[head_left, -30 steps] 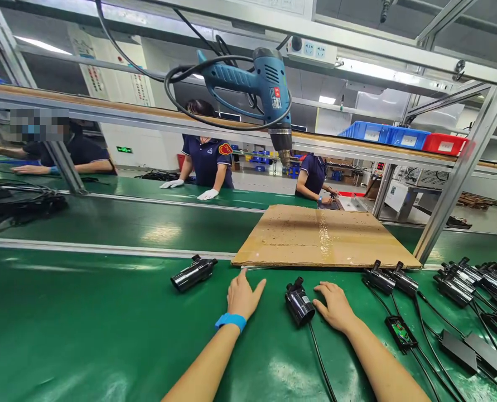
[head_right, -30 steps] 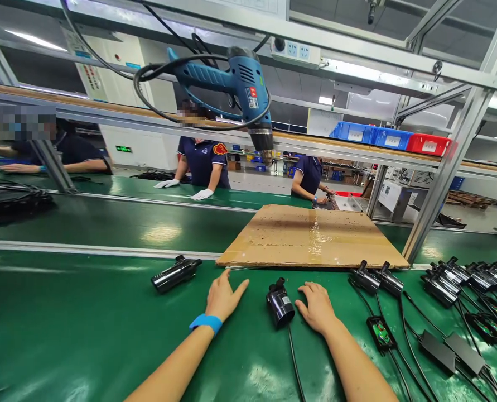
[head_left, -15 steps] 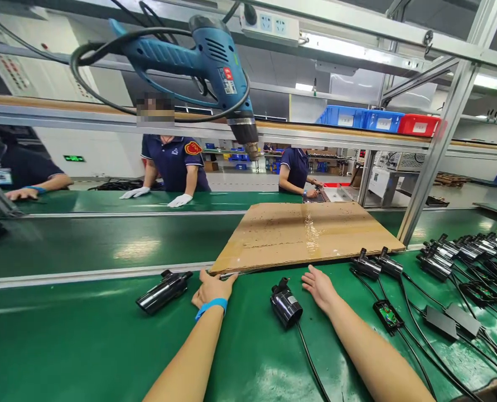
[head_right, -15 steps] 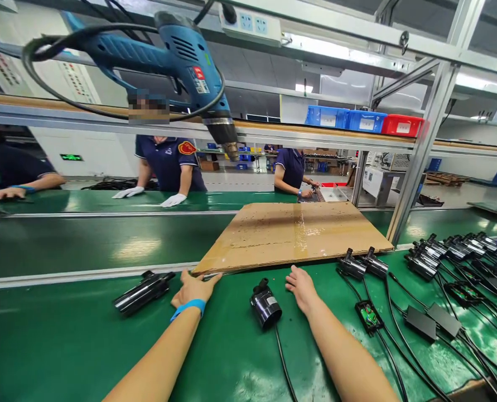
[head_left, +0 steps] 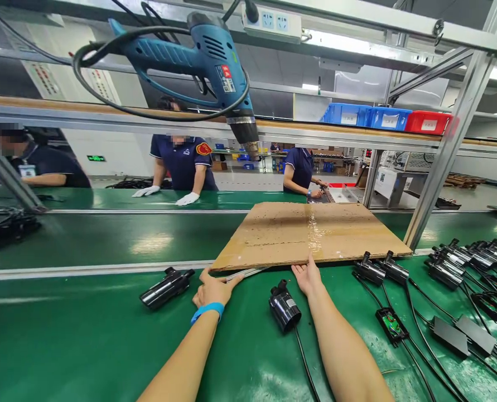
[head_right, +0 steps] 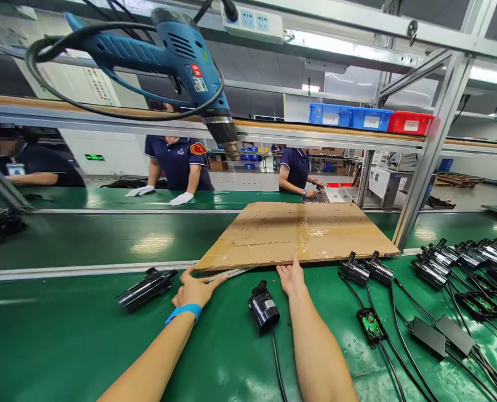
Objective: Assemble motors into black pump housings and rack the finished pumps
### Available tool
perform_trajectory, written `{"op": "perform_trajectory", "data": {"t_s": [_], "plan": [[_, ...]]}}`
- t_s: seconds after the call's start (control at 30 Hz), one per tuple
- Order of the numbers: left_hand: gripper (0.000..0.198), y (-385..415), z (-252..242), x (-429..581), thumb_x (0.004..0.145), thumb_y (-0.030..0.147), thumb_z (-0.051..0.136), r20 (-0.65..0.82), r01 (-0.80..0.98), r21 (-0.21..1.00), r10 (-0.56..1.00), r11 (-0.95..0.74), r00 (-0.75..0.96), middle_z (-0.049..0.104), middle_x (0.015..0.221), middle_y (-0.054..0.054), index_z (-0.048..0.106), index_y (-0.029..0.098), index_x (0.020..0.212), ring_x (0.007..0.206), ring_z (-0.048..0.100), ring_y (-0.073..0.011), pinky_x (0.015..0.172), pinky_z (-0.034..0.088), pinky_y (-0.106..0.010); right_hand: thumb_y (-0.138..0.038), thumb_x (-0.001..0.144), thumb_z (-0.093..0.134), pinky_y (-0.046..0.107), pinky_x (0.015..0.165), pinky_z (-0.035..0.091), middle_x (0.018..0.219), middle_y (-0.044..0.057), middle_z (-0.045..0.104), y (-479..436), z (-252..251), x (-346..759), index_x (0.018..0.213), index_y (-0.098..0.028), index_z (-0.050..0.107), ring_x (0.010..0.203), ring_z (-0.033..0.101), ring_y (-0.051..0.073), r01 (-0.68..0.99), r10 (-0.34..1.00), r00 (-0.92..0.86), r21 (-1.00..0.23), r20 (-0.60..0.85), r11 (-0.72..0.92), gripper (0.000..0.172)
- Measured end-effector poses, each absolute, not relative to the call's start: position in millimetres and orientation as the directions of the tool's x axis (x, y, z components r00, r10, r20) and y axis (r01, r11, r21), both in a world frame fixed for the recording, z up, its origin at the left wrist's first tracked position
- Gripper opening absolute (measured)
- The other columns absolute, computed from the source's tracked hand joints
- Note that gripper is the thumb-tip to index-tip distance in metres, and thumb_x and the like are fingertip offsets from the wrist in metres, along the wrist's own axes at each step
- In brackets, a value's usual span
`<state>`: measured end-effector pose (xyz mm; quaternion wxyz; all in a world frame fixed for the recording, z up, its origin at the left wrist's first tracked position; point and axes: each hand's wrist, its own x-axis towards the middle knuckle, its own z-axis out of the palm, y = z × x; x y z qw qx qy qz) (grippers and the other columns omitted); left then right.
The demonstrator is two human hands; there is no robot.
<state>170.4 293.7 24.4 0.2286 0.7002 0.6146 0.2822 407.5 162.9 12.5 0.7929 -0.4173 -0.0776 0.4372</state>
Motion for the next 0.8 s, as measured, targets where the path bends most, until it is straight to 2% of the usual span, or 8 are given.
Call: {"op": "perform_trajectory", "data": {"t_s": [0.1, 0.2, 0.3, 0.4, 0.5, 0.67, 0.8], "plan": [[0.089, 281.6, 25.4, 155.3, 0.077, 0.068, 0.065, 0.085, 0.762, 0.609, 0.973, -0.220, 0.213, 0.075, 0.104, -0.011, 0.035, 0.016, 0.142, 0.115, 0.068, -0.0346, 0.097, 0.050, -0.046, -0.041, 0.100, 0.063, 0.045, 0.094, 0.058, 0.131, 0.011, 0.061, 161.8, 10.7, 407.1, 0.131, -0.017, 0.059, 0.112, 0.065, 0.024, -0.647, 0.756, 0.612, -0.698, -0.234, 0.308, 0.039], [0.054, 261.1, 29.6, 130.3, 0.082, 0.063, 0.057, 0.075, 0.804, 0.486, 0.933, -0.342, 0.351, 0.072, 0.099, -0.008, 0.059, 0.022, 0.117, 0.103, 0.070, -0.0319, 0.089, 0.051, -0.041, -0.041, 0.100, 0.063, 0.045, 0.094, 0.058, 0.130, 0.011, 0.062, 160.8, 10.0, 406.8, 0.131, -0.017, 0.059, 0.111, 0.065, 0.024, -0.670, 0.759, 0.608, -0.665, -0.235, 0.330, 0.039], [0.039, 238.5, 36.0, 99.5, 0.087, 0.058, 0.047, 0.064, 0.837, 0.332, 0.896, -0.435, 0.440, 0.068, 0.099, -0.012, 0.063, 0.022, 0.092, 0.095, 0.069, -0.0326, 0.086, 0.050, -0.042, -0.041, 0.100, 0.063, 0.045, 0.093, 0.058, 0.130, 0.010, 0.062, 160.7, 8.8, 406.7, 0.131, -0.017, 0.059, 0.111, 0.065, 0.024, -0.698, 0.759, 0.604, -0.620, -0.243, 0.357, 0.039], [0.037, 221.3, 42.1, 74.2, 0.090, 0.053, 0.041, -0.001, 0.872, 0.214, 0.892, -0.441, 0.451, 0.068, 0.090, -0.014, 0.059, 0.021, 0.085, 0.085, 0.069, -0.0343, 0.077, 0.049, -0.043, -0.040, 0.100, 0.063, 0.045, 0.093, 0.058, 0.129, 0.010, 0.062, 161.5, 7.7, 406.6, 0.130, -0.017, 0.059, 0.110, 0.065, 0.024, -0.727, 0.758, 0.601, -0.568, -0.254, 0.386, 0.039], [0.041, 214.4, 44.8, 67.2, 0.093, 0.055, 0.035, -0.090, 0.889, 0.173, 0.892, -0.424, 0.443, 0.070, 0.082, -0.012, 0.059, 0.023, 0.085, 0.082, 0.070, -0.0354, 0.071, 0.048, -0.042, -0.040, 0.100, 0.063, 0.044, 0.092, 0.058, 0.129, 0.010, 0.062, 161.9, 7.2, 405.9, 0.130, -0.017, 0.059, 0.110, 0.065, 0.024, -0.748, 0.754, 0.598, -0.529, -0.272, 0.402, 0.038], [0.055, 225.5, 41.1, 96.8, 0.099, 0.056, 0.018, -0.124, 0.900, 0.204, 0.902, -0.385, 0.414, 0.075, 0.095, -0.013, 0.060, 0.023, 0.085, 0.096, 0.071, -0.0340, 0.077, 0.049, -0.042, -0.039, 0.100, 0.064, 0.044, 0.092, 0.058, 0.129, 0.010, 0.062, 160.6, 7.6, 404.3, 0.130, -0.017, 0.060, 0.110, 0.065, 0.023, -0.762, 0.751, 0.597, -0.491, -0.281, 0.422, 0.038], [0.060, 246.3, 38.8, 128.0, 0.101, 0.053, 0.013, -0.100, 0.923, 0.227, 0.936, -0.310, 0.339, 0.074, 0.109, -0.018, 0.063, 0.020, 0.093, 0.105, 0.070, -0.0356, 0.083, 0.051, -0.044, -0.039, 0.100, 0.064, 0.044, 0.092, 0.058, 0.129, 0.010, 0.062, 161.1, 7.1, 403.9, 0.130, -0.017, 0.060, 0.109, 0.065, 0.023, -0.769, 0.750, 0.596, -0.474, -0.289, 0.428, 0.037]]}}
